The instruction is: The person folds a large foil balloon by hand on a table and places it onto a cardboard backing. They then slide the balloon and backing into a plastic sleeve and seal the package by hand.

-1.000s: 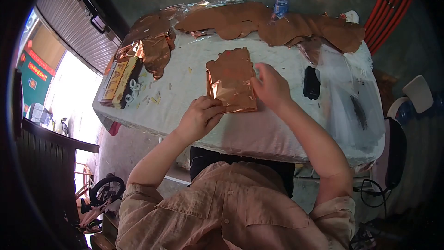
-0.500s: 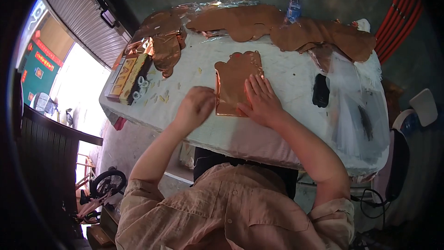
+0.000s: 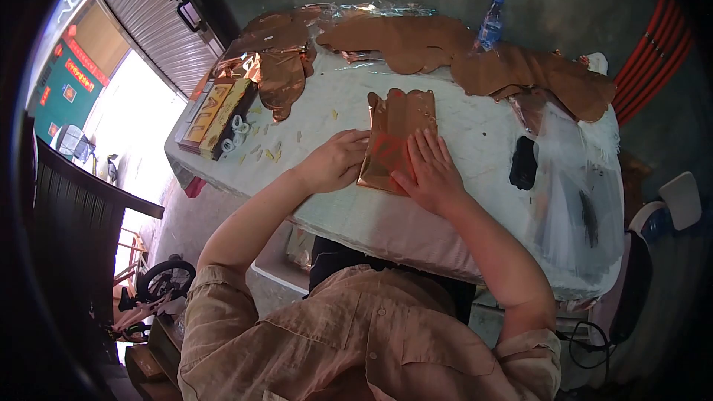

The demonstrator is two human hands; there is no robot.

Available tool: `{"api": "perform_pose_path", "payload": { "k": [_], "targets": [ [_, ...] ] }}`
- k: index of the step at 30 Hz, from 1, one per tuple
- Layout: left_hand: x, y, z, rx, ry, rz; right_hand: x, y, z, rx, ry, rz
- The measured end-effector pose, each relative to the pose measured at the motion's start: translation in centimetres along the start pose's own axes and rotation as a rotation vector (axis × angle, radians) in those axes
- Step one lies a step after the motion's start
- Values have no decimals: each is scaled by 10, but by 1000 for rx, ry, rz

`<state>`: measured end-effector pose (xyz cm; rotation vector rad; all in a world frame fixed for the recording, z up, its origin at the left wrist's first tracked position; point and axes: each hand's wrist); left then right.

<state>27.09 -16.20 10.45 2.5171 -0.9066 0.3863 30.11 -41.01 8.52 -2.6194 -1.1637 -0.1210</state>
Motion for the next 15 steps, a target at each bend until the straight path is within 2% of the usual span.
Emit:
{"api": "perform_pose_path", "payload": {
  "k": [6,8,9,11,15],
  "targets": [
    [7,-1,-3,16,12,34,0,-3,-3,18,-7,12],
    [7,-4,-3,-159,-86,-143,0,-3,-3,21,-13,15],
    [8,-8,-2,-162,-86,-144,0,-2,-3,19,-10,10],
    [10,-14,1,-454,-133,-356,-1,-2,-2,20,-11,9],
    [15,-9,8,-581,-10,-454,0,-3,-3,12,-13,8]
  ]
}}
Point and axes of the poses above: each hand's wrist, its own x-axis towards the middle knuckle, its own z-axis out of the palm, y = z × x, and after that the axes turned 5 degrees about -z, right-handed
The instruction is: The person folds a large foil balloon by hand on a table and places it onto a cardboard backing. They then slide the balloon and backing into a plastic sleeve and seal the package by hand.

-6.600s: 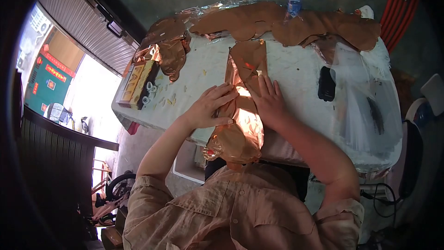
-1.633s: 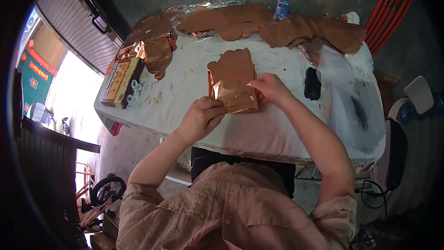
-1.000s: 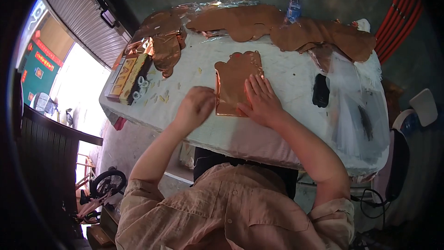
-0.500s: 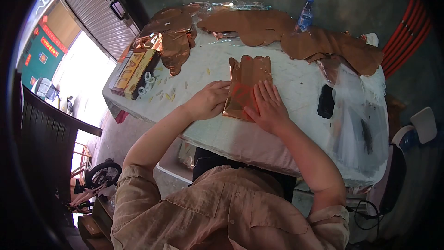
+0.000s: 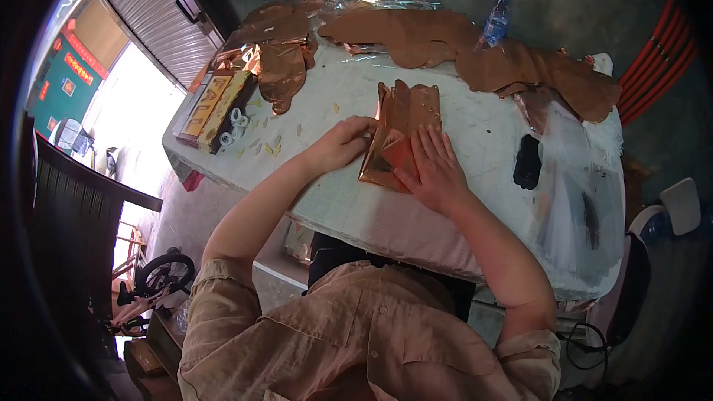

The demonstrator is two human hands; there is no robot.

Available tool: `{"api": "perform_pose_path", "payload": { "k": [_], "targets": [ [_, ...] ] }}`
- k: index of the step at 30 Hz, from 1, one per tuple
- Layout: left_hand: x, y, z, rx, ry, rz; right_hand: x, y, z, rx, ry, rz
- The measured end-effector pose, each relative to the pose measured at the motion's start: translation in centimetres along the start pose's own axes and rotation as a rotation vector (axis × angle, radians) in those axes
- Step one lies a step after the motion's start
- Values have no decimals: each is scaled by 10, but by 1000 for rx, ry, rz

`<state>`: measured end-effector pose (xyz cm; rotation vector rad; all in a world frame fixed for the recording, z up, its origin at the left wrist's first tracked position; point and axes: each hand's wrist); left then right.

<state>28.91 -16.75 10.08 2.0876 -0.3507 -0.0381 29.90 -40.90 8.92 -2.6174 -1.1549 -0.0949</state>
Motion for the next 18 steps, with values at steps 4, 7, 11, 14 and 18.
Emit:
{"api": "perform_pose_path", "payload": {
  "k": [4,7,11,14,18],
  "targets": [
    [1,0,3,321,125,254,0,1,1,-5,-7,-1],
    [-1,3,2,483,159,326,0,2,3,-15,5,-4],
    [-8,13,-2,716,100,328,0,1,1,-18,-6,6],
    [-11,13,-3,742,60,449,0,0,0,-4,-19,9],
    [-10,13,-1,680,70,523,0,-1,-1,-12,-31,19]
  ]
}}
Point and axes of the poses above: each hand's wrist, its own x-axis towards the middle knuckle, its own z-axis out of the palm, y = z × x, and after that the axes turned 5 degrees about -z, right-handed
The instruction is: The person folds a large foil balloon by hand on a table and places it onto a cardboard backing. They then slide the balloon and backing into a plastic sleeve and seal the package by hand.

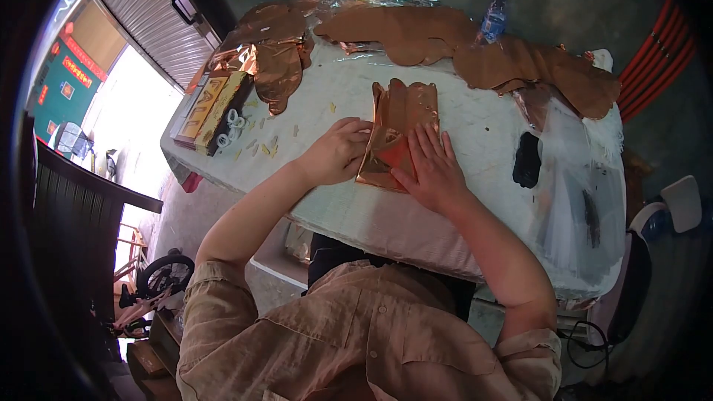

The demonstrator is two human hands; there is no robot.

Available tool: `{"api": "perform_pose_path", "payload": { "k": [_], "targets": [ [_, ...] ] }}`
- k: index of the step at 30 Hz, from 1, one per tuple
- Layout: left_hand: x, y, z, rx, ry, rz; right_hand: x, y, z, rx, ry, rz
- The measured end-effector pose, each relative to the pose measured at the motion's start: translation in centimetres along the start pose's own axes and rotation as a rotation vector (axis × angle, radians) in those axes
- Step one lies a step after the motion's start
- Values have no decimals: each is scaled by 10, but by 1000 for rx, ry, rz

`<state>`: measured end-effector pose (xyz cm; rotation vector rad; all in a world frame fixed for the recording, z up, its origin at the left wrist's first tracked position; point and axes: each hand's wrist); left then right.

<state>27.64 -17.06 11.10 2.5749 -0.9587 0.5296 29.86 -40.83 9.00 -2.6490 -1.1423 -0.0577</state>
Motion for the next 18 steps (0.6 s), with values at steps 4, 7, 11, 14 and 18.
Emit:
{"api": "perform_pose_path", "payload": {
  "k": [4,7,11,14,18],
  "targets": [
    [3,-9,1,-184,-81,-100,0,1,0,8,7,-5],
    [7,-18,4,-312,-134,-169,0,0,1,-2,2,-4],
    [6,-20,11,-663,-117,-478,0,-2,-2,-16,-12,1],
    [6,-21,9,-1011,-167,-617,0,-1,-2,-23,1,-4],
    [11,1,-6,-718,-244,-695,0,1,2,-12,17,-9]
  ]
}}
Point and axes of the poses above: each hand's wrist, its own x-axis towards the middle knuckle, its own z-axis out of the palm, y = z × x, and after that the axes turned 5 degrees about -z, right-handed
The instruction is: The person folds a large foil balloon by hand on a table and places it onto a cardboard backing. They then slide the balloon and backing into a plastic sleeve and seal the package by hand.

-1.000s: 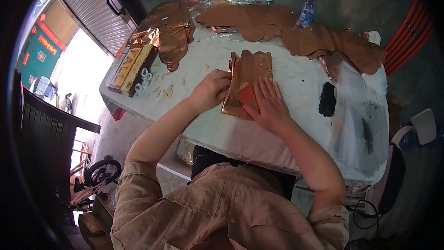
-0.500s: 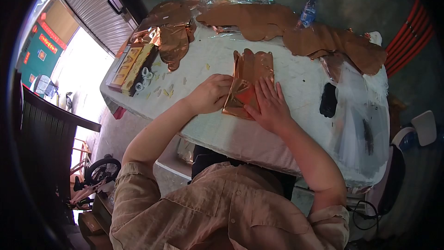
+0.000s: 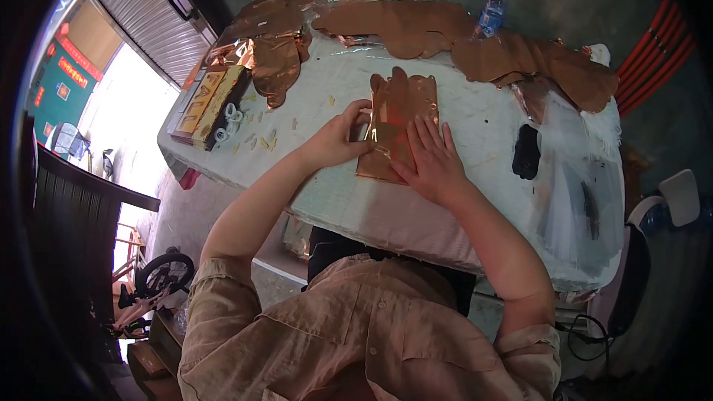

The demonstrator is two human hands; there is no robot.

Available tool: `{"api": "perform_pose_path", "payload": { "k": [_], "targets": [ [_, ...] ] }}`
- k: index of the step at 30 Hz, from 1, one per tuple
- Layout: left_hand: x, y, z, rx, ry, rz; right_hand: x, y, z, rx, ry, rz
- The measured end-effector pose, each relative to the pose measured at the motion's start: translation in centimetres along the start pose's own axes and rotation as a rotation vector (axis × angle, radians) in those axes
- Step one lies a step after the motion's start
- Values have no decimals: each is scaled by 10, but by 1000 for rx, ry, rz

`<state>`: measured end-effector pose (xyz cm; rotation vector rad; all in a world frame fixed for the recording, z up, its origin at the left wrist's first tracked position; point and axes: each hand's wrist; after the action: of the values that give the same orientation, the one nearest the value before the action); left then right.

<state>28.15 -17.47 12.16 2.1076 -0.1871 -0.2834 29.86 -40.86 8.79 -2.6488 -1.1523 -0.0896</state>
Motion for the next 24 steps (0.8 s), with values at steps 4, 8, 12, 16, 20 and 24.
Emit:
{"api": "perform_pose_path", "payload": {
  "k": [4,8,12,16,20,24],
  "targets": [
    [3,-15,8,72,163,226,0,0,1,-19,3,4],
    [2,-14,11,85,190,277,0,-1,0,-8,16,9],
    [3,-19,14,63,190,269,-1,-2,0,-33,-4,22],
    [-2,-13,11,71,136,212,0,-3,-1,-34,-19,31],
    [-5,-9,14,40,127,176,0,-4,-2,-21,16,41],
    [-6,-8,16,261,185,320,-1,-4,-1,8,0,51]
  ]
}}
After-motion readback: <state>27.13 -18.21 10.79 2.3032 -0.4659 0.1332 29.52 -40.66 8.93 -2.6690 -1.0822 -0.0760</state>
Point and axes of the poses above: each hand's wrist, its own x-axis towards the middle knuckle, its own z-axis out of the palm, y = z × x, and after that the axes turned 5 degrees about -z, right-handed
